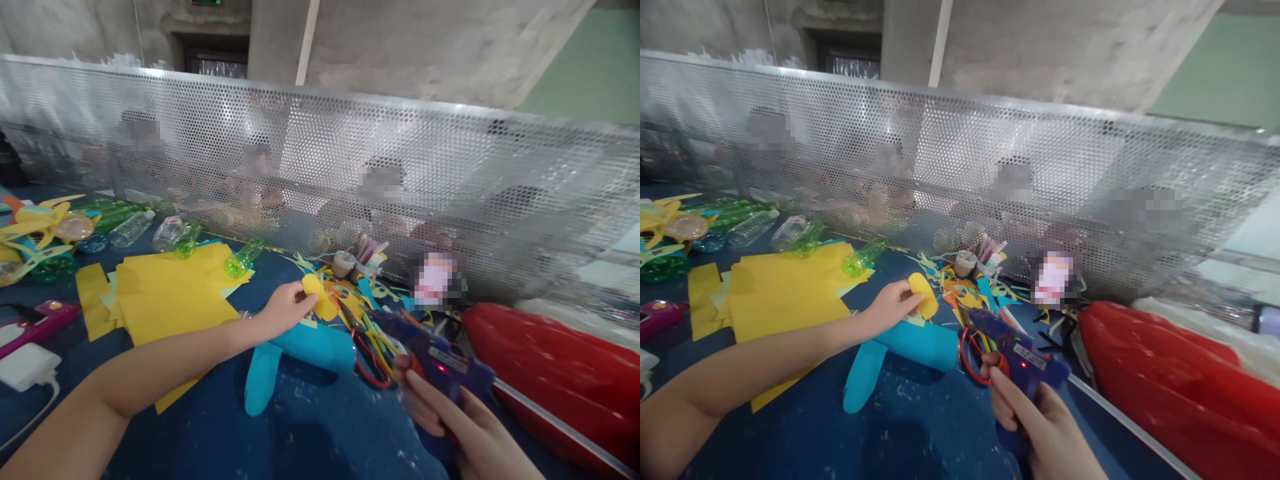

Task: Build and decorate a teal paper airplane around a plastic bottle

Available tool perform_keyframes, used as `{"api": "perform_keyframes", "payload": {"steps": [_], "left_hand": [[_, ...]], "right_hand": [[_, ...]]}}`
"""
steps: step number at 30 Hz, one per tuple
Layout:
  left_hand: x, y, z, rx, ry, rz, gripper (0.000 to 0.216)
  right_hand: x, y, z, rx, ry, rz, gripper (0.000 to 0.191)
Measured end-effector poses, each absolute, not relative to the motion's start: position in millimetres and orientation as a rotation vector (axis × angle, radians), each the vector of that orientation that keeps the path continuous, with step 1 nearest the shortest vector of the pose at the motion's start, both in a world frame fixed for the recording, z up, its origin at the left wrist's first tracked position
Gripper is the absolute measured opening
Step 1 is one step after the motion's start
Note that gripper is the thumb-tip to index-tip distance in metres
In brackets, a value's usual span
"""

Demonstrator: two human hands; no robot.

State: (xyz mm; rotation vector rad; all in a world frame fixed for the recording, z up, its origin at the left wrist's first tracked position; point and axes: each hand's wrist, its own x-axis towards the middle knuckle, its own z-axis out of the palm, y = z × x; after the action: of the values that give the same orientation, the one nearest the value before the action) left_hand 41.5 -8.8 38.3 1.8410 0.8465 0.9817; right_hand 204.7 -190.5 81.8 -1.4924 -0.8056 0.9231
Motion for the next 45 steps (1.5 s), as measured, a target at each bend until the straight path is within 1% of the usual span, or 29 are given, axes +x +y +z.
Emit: {"api": "perform_keyframes", "payload": {"steps": [7,13,20,30,37,45], "left_hand": [[41,-11,41,1.834,0.862,0.996,0.020],[41,-12,42,1.798,0.835,0.992,0.016],[43,-12,42,1.747,0.819,0.941,0.012],[42,-13,36,1.833,0.758,0.899,0.016],[42,-13,37,1.858,0.774,0.893,0.017],[42,-11,33,1.830,0.766,0.895,0.018]], "right_hand": [[205,-195,82,-1.744,-0.928,0.829,0.046],[209,-194,87,-1.930,-1.186,0.804,0.045],[216,-192,86,-2.052,-1.217,0.797,0.048],[210,-188,100,-2.133,-1.207,0.757,0.046],[207,-183,101,-2.121,-1.258,0.734,0.041],[202,-178,97,-2.053,-1.269,0.803,0.040]]}}
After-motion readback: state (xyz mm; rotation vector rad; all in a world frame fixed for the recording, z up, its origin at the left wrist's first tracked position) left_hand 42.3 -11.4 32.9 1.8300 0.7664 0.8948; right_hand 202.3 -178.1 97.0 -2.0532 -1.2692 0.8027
